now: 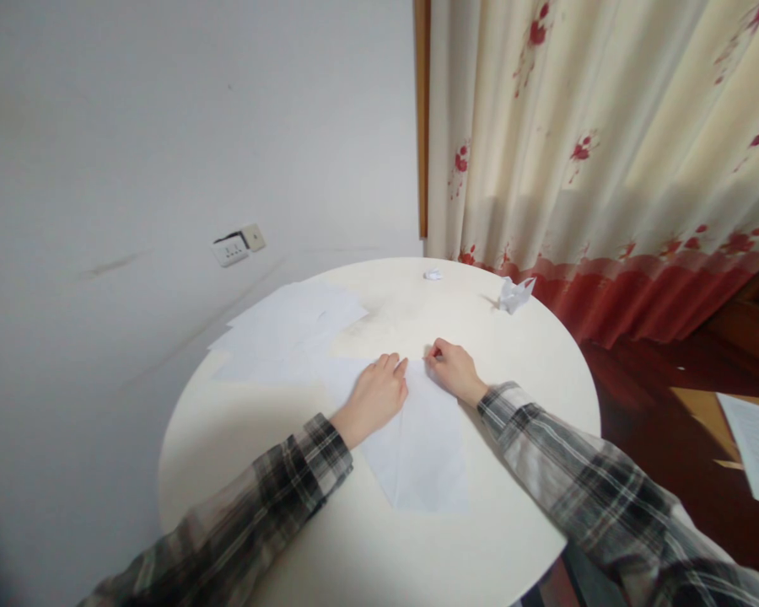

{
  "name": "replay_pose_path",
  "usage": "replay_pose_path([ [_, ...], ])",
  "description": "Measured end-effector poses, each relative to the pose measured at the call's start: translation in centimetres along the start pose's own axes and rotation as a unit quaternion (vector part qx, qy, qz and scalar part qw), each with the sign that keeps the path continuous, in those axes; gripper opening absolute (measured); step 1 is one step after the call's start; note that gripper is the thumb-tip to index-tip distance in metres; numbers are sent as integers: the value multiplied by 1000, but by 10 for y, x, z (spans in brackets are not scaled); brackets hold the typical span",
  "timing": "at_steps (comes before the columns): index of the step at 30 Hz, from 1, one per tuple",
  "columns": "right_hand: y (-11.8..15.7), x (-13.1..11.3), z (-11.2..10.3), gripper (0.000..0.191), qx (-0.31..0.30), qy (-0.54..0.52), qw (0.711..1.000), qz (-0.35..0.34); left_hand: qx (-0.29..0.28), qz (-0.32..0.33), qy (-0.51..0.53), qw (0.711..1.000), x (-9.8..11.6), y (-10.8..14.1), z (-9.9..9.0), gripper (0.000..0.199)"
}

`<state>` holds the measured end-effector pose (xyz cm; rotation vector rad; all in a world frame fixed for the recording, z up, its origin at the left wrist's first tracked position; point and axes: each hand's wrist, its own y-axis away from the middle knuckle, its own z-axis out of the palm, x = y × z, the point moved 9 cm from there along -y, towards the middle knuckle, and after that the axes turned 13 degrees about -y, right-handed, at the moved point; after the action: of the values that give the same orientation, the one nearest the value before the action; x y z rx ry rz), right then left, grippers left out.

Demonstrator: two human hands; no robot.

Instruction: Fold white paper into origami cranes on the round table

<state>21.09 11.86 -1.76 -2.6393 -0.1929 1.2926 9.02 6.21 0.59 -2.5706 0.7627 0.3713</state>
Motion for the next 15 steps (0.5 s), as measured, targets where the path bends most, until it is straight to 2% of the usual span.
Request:
replay_pose_path([
  [4, 1, -1, -11, 13, 48, -97, 994, -14, 2, -19, 21, 1000, -6, 0, 5, 31],
  [7, 4, 4, -15, 26, 74, -136, 988, 10, 0, -39, 29, 999, -12, -2, 12, 31],
  [11, 4, 9, -8, 29, 41, -106, 993, 30, -8, -45, 35, 998, -16, -5, 16, 26],
  [15, 1, 10, -7, 26, 26, -63, 997, 26, -16, -34, 11, 999, -12, -8, 13, 24],
])
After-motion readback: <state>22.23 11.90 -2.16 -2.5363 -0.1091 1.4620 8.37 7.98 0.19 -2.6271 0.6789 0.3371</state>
